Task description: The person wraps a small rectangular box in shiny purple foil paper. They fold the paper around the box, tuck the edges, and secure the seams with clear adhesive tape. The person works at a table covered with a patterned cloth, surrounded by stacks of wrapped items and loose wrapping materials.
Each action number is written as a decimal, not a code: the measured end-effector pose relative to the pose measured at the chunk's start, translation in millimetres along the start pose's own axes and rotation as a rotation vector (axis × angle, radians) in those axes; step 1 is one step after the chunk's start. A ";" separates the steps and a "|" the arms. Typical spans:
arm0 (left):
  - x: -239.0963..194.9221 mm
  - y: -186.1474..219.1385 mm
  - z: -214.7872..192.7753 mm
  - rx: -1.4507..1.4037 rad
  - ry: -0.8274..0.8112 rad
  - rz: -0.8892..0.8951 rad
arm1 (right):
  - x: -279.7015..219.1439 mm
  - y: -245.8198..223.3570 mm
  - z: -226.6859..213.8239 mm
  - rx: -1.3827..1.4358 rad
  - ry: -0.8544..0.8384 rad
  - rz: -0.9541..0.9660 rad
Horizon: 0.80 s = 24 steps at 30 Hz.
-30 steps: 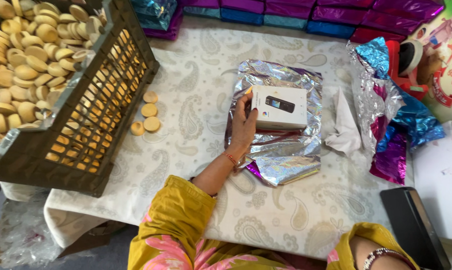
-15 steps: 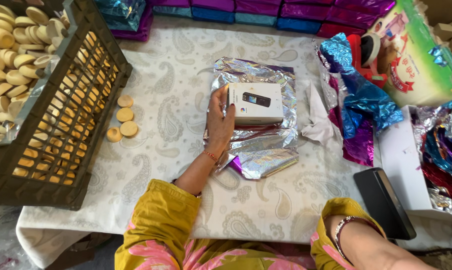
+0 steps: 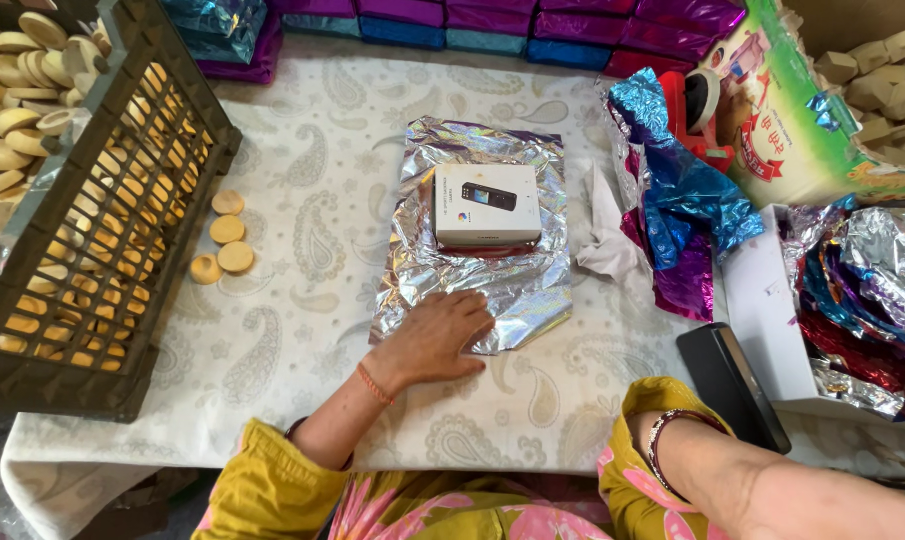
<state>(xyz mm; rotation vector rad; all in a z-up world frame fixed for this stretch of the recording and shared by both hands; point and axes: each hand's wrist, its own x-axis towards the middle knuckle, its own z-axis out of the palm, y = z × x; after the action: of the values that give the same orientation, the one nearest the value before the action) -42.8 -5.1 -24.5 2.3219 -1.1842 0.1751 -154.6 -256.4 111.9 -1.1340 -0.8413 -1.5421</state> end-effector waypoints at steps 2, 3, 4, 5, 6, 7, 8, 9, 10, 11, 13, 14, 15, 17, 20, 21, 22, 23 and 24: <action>-7.7 2.6 4.8 0.051 -0.055 -0.118 | -0.9 1.3 -1.5 -0.001 0.001 0.001; -8.6 2.1 5.1 0.081 -0.034 -0.099 | -1.3 0.5 -2.0 0.001 0.001 -0.001; -7.4 0.8 3.8 0.113 -0.011 -0.079 | -1.4 0.6 -1.9 0.003 0.001 -0.003; -5.7 0.9 1.8 0.145 0.011 -0.059 | -0.8 0.7 -1.6 0.004 0.002 -0.005; -3.7 1.4 -1.2 0.158 0.045 -0.043 | -0.4 2.1 -0.5 0.003 0.002 -0.011; -1.2 1.6 -5.7 0.172 0.078 -0.027 | 1.1 1.5 0.4 0.005 0.003 -0.016; 2.4 1.8 -11.0 0.185 0.111 -0.010 | 2.7 3.5 2.1 0.011 0.004 -0.017; 7.1 1.7 -16.7 0.192 0.164 -0.005 | 4.4 4.3 4.2 0.010 0.004 -0.026; 12.8 1.2 -22.5 0.198 0.217 0.002 | 6.0 6.4 6.7 0.010 0.001 -0.036; 18.8 0.3 -28.4 0.204 0.271 0.008 | 7.2 8.7 9.9 0.012 -0.002 -0.043; 33.3 -4.8 -40.1 0.281 0.280 -0.027 | 8.2 18.2 18.7 0.017 -0.016 -0.069; 40.0 -7.9 -45.0 0.320 0.284 -0.045 | 7.8 22.3 23.6 0.022 -0.023 -0.076; 45.5 -10.6 -48.7 0.321 0.309 -0.053 | 5.9 28.7 29.8 0.012 -0.043 -0.086; 59.4 -20.4 -56.2 0.330 0.367 -0.061 | 0.0 47.1 43.8 -0.004 -0.088 -0.105; 76.6 -43.0 -59.3 0.343 0.416 -0.107 | -6.8 86.5 49.0 -0.283 -0.562 0.122; 82.6 -52.2 -59.4 0.341 0.414 -0.118 | -18.9 105.2 58.0 -0.297 -0.579 0.275; 88.4 -61.7 -59.2 0.339 0.412 -0.131 | -29.7 119.4 61.0 -0.407 -0.652 0.291; 94.2 -70.1 -57.5 0.337 0.409 -0.143 | -40.6 132.7 60.9 -0.517 -0.725 0.307; 99.2 -77.6 -54.9 0.352 0.413 -0.138 | -53.1 146.5 60.4 -0.541 -0.738 0.359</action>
<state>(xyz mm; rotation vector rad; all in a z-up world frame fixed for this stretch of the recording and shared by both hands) 85.0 -11.2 25.7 2.4838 -0.8342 0.8269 5.1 -221.9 76.9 -2.1957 -0.6293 -1.0584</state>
